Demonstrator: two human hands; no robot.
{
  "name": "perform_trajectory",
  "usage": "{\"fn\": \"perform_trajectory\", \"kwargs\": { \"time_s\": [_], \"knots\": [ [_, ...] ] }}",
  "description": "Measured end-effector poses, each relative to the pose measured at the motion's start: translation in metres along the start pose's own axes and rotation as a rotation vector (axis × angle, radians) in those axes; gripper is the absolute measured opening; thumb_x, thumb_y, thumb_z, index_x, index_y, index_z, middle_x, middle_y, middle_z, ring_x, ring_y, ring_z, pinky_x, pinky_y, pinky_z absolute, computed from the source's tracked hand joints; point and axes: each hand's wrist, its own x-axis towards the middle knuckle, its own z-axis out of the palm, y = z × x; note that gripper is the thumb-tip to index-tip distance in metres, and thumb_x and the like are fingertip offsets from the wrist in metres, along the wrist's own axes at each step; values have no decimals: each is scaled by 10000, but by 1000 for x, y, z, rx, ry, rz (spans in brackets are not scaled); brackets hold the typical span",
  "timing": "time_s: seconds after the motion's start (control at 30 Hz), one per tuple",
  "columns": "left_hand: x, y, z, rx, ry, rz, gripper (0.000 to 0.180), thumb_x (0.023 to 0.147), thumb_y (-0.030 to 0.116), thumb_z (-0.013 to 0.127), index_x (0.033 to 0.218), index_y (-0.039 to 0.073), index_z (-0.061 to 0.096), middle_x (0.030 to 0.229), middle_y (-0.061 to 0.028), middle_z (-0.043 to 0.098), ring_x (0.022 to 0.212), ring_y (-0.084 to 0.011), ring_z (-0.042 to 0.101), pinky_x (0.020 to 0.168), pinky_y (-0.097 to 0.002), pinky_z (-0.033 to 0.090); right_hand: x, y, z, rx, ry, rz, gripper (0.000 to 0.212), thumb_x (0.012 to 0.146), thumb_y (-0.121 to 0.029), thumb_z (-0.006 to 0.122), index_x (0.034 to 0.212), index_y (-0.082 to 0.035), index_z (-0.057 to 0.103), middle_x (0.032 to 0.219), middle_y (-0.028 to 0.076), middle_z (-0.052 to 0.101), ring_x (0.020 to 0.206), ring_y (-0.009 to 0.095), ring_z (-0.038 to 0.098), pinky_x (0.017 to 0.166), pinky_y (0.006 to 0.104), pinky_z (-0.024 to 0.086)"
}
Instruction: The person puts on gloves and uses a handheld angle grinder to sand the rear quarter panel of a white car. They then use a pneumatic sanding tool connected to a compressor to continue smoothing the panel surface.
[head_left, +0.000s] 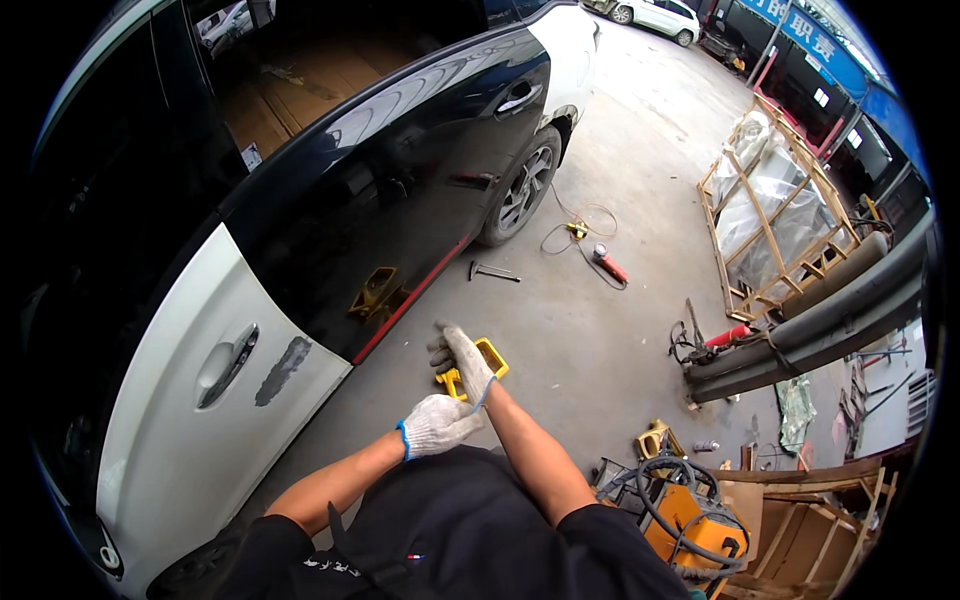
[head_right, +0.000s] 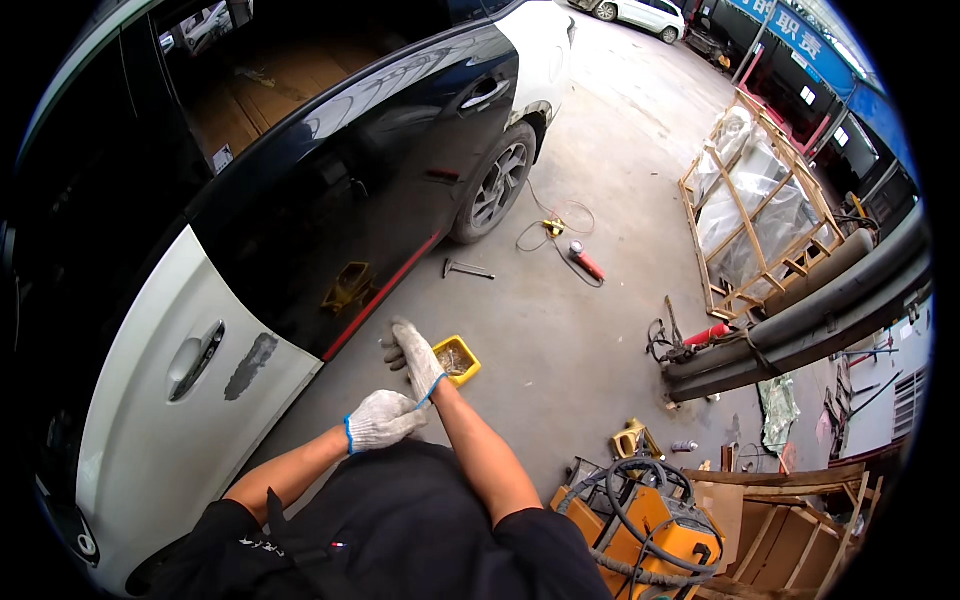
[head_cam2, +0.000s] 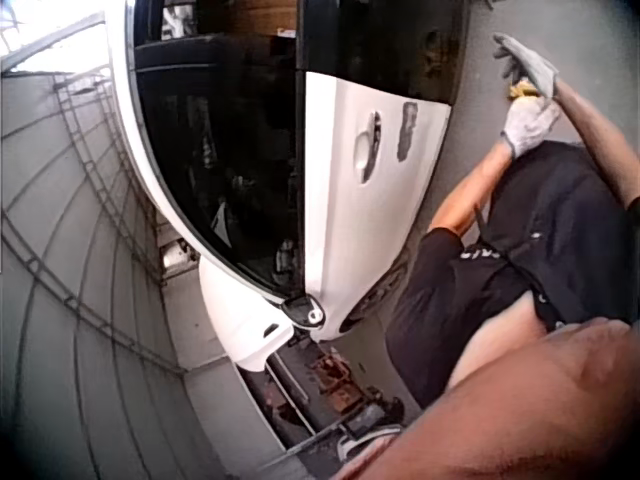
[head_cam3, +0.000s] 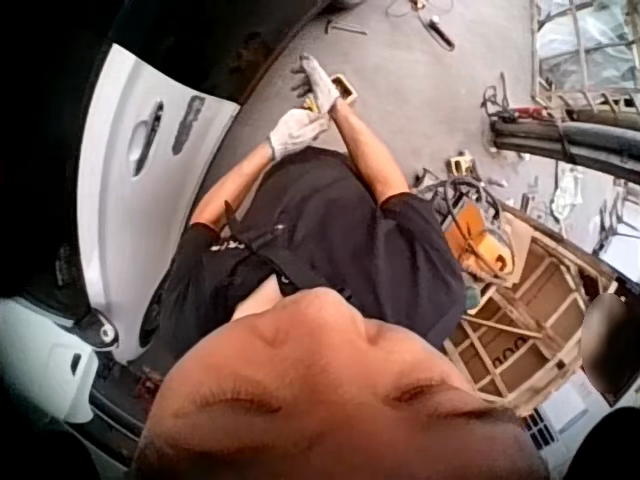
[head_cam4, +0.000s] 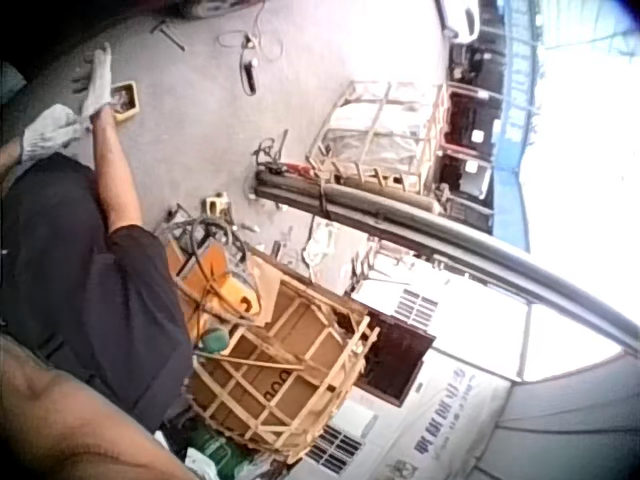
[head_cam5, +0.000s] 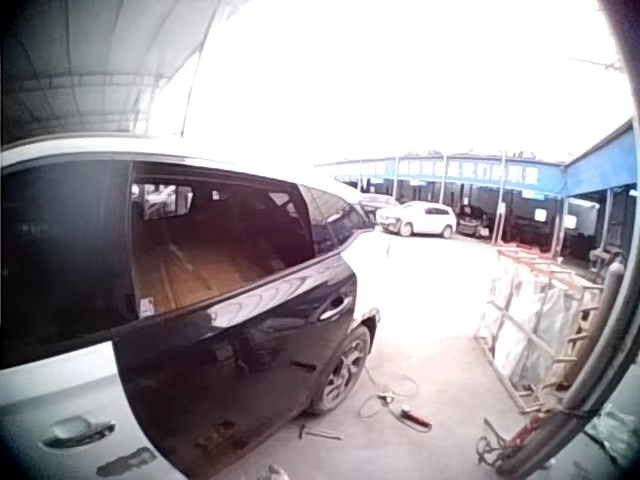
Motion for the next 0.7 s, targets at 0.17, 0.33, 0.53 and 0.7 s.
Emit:
{"fn": "perform_trajectory", "kwargs": {
  "time_s": [0.17,0.33,0.53,0.7],
  "knots": [
    [22,-67,1,46,0,-184,510,910,513,543,932,27,695,811,-190,688,718,-354,661,694,-435,511,19,51,-52,-1173,220,-595,189,880,-212,503,865,-85,642,851,194,681,787,374,660,668,485,526],
    [-20,-205,-3,-211,109,-795,634,874,524,568,1179,-29,616,1053,-231,682,857,-337,686,684,-433,556,-53,146,-238,-2028,193,17,98,843,-225,578,821,-157,646,820,72,668,838,266,642,712,409,516],
    [-216,-333,34,-193,230,-1327,746,824,422,640,1346,-71,438,1253,-269,586,971,-380,687,744,-491,584,-248,260,-319,-1918,-219,642,220,821,-297,626,966,-162,721,1048,152,700,1021,306,654,882,437,515],
    [-277,-354,62,-430,123,-1523,602,853,366,623,1258,-68,525,1091,-231,650,853,-347,701,674,-470,580,-297,349,-282,-786,396,479,283,895,-314,577,969,-76,710,1016,163,709,974,330,669,790,395,548]
  ]
}}
